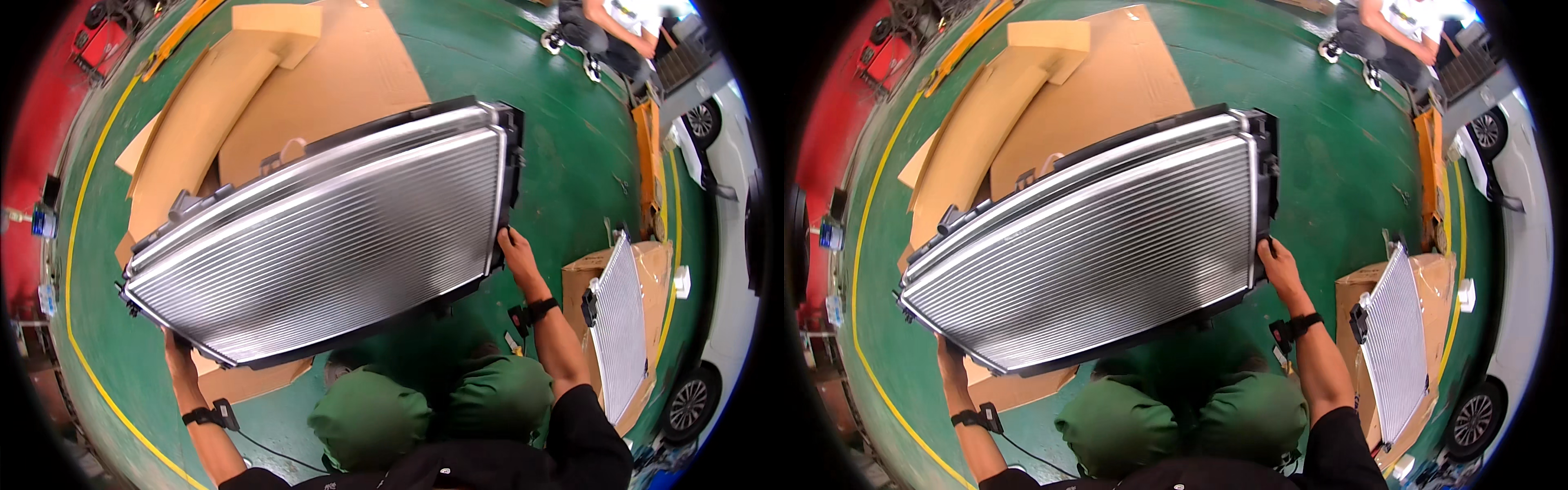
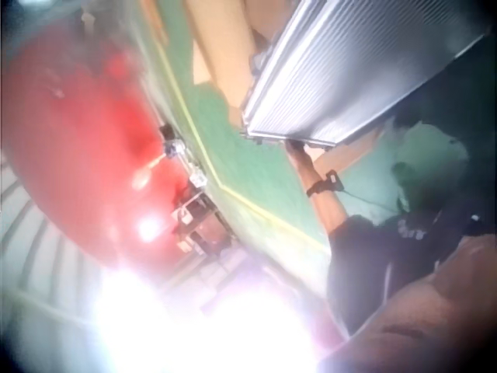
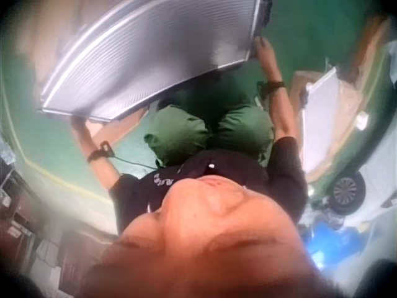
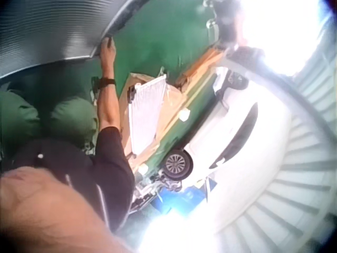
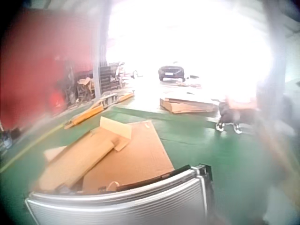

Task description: The person places a secondary radiator unit onto a main radiator assembly and uses a screwdriver to secure the components together by hand.

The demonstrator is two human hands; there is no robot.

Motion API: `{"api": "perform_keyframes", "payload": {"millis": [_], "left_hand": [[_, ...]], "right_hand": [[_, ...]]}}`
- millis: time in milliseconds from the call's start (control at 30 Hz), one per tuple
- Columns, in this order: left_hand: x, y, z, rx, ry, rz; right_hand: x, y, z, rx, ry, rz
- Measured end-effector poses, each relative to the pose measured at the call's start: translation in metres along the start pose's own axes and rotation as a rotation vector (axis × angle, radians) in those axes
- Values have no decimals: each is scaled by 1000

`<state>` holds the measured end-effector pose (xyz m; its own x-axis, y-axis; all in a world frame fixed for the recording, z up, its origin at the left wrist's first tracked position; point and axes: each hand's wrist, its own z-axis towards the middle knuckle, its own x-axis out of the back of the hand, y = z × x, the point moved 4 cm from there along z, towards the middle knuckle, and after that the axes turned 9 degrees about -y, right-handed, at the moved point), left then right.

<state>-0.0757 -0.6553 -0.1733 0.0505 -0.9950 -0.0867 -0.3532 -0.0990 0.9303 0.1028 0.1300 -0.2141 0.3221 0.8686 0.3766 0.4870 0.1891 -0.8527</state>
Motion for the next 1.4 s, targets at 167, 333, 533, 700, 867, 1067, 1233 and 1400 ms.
{"api": "perform_keyframes", "payload": {"millis": [167, 333, 533, 700, 867, 1067, 1233, 1400], "left_hand": [[22, -22, -5, 3, 39, -22], [32, -26, -2, -54, 117, -17], [30, -5, -20, 107, 346, 74], [-65, 96, -61, -330, 587, 452], [-286, 170, -79, -684, -10, 469], [-506, 162, -125, -637, -1042, 244], [-600, 144, -185, -665, -1338, 473], [-659, 115, -209, -365, -1493, 596]], "right_hand": [[0, -2, 17, 10, -80, -43], [-9, 14, 9, 23, 24, 54], [-10, 26, -3, -24, 88, 8], [32, 51, -56, -157, 193, 345], [86, 108, -173, -317, 304, 765], [118, 109, -291, -358, 490, 918], [150, 143, -351, -264, 753, 1070], [173, 192, -382, -233, 1032, 1447]]}}
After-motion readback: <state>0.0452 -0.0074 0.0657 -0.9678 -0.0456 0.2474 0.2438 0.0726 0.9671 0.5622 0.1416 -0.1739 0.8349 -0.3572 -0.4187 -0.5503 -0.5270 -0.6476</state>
